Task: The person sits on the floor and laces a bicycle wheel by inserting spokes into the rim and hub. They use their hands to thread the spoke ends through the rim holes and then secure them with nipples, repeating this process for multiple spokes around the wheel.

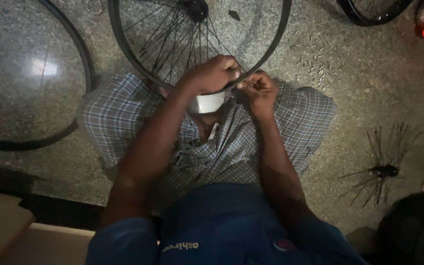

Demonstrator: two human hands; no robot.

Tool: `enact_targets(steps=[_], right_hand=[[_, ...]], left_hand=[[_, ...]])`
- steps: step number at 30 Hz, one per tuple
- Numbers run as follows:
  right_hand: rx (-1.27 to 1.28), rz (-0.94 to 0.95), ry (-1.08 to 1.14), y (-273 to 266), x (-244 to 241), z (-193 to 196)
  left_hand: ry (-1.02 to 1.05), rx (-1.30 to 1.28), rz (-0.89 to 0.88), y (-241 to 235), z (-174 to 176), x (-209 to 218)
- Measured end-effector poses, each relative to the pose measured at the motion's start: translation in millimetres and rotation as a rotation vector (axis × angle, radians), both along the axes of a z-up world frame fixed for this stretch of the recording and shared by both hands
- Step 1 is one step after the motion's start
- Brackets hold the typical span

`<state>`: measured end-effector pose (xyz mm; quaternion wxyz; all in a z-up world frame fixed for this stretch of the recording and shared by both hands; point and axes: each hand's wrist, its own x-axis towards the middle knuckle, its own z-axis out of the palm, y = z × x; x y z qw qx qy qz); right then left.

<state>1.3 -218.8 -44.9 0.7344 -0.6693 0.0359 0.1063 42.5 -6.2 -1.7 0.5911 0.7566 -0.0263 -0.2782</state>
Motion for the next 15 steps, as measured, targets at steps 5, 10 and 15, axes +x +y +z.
enact_targets(steps=[5,10,15], right_hand=[[0.006,0.0,-0.019,-1,3,-6],[-0.049,0.021,-0.068,-3,2,-13],[-0.036,0.012,-0.067,-2,4,-12]], left_hand=[[-0.242,0.256,-0.009,-17,-5,-2],[-0.063,-0.105,-0.035,1,-13,-2],[-0.192,0.199,0.011,-15,-7,0]])
